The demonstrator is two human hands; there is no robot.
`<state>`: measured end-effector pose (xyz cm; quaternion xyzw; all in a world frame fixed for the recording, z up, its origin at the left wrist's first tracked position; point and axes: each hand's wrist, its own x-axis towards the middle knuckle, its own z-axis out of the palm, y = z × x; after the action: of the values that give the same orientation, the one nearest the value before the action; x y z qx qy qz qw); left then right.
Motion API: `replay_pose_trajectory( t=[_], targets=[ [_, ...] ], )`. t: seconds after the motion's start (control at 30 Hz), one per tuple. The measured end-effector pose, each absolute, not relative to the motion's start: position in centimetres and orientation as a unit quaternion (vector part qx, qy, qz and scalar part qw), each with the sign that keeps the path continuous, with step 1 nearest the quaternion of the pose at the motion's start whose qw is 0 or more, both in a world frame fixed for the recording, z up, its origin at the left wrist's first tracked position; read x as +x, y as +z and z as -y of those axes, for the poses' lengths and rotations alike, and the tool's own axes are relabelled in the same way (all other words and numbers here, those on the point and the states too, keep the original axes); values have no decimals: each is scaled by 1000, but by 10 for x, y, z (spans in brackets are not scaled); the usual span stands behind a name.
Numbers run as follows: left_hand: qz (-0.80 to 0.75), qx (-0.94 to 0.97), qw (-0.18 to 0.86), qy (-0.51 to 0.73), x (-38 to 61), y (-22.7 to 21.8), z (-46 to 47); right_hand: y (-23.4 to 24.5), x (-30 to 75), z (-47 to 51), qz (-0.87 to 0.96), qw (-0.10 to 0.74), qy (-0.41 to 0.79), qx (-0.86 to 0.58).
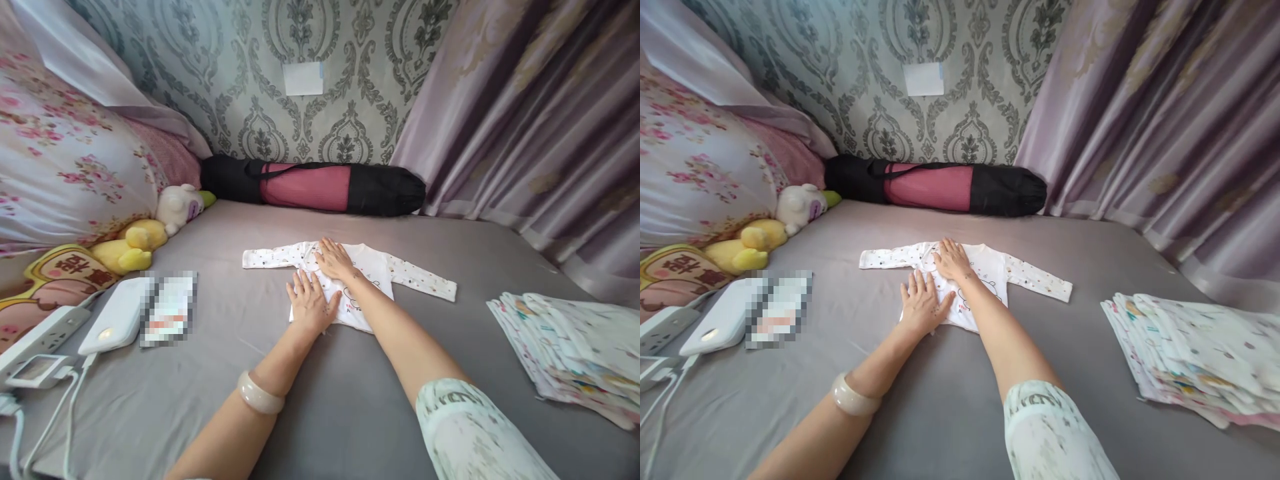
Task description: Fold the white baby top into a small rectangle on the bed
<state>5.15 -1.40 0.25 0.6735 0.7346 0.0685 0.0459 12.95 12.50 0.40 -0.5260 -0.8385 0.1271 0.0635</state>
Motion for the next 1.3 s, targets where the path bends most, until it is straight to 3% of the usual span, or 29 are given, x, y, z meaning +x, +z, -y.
replay_pose_trajectory(
  t=[0.23, 0.37, 0.57, 0.83, 1.17, 1.3],
  targets=[
    [-708, 697, 19, 116, 49, 9, 12, 32, 175, -101, 786, 150, 181, -571],
    [-617, 775, 9, 135, 55, 8, 14, 36, 223, -77, 747, 104, 148, -640],
    [-596, 800, 41, 57, 58, 4, 15, 17, 260, -66, 707, 43, 128, -694],
    [-598, 801, 41, 5, 58, 10, 14, 5, 259, -67, 708, 53, 119, -694],
    [-582, 813, 21, -12, 63, 45, -6, 34, 290, -65, 686, 125, 232, -678],
    [-590, 807, 13, 27, 80, 48, -21, 28, 301, -60, 669, 71, 167, -721]
  ],
)
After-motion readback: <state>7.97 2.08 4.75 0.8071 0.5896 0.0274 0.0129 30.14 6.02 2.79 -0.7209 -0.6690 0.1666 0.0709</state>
